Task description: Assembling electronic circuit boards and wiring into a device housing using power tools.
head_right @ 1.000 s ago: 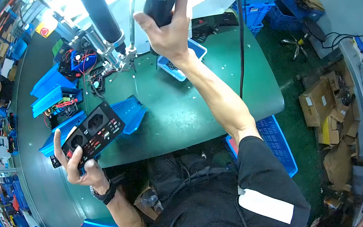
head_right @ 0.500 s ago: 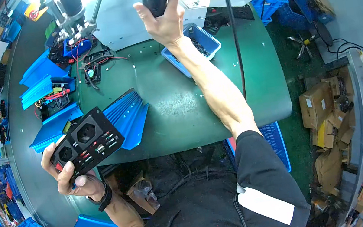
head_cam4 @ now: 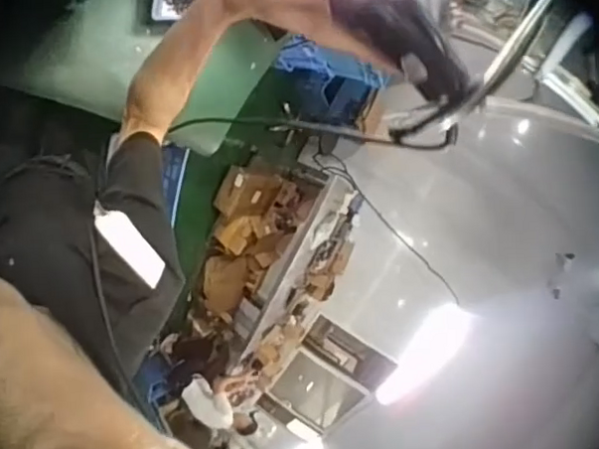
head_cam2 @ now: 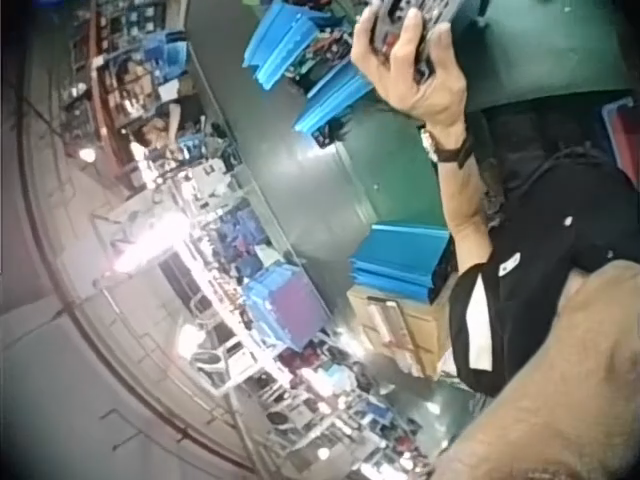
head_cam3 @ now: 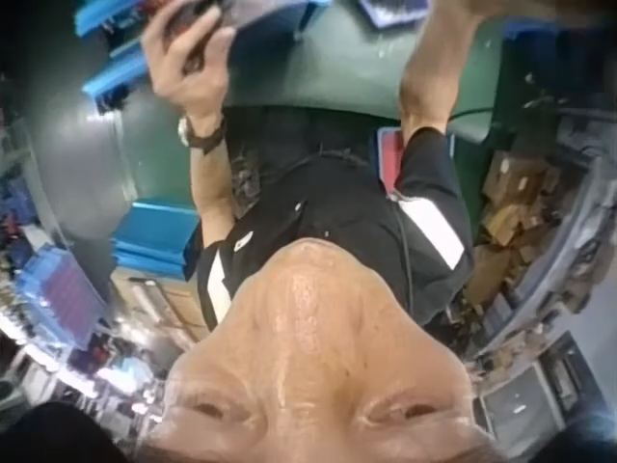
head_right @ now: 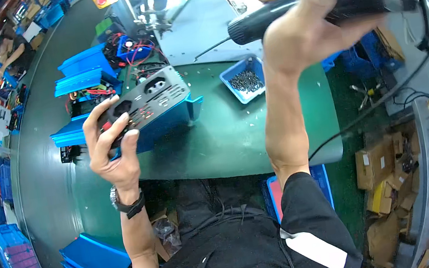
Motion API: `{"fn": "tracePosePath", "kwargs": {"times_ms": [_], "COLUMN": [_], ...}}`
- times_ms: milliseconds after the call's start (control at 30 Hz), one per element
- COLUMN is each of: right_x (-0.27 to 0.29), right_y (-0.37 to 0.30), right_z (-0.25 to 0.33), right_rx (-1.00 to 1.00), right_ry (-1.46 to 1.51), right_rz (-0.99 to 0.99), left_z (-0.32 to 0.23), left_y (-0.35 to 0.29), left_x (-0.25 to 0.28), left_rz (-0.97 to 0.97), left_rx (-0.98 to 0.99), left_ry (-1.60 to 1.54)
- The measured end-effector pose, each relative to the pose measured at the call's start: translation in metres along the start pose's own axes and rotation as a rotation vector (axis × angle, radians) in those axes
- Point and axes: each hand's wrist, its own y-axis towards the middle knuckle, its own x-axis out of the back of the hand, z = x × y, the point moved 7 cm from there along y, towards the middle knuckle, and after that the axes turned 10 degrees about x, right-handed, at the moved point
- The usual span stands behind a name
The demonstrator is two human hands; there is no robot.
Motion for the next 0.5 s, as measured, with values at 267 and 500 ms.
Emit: {"fn": "tracePosePath", "kwargs": {"times_ms": [267,500], "right_x": [-0.060,-0.073], "right_y": [-0.001,-0.014], "right_z": [0.053,0.064], "right_rx": [-0.269,-0.399], "right_ry": [0.258,0.267], "right_rz": [-0.089,-0.066], "left_z": [-0.013,-0.010], "left_y": [-0.008,-0.015], "left_x": [0.012,0.014], "left_rz": [-0.263,-0.322], "left_rx": [-0.180,-0.161], "left_ry": [0.123,0.043]}}
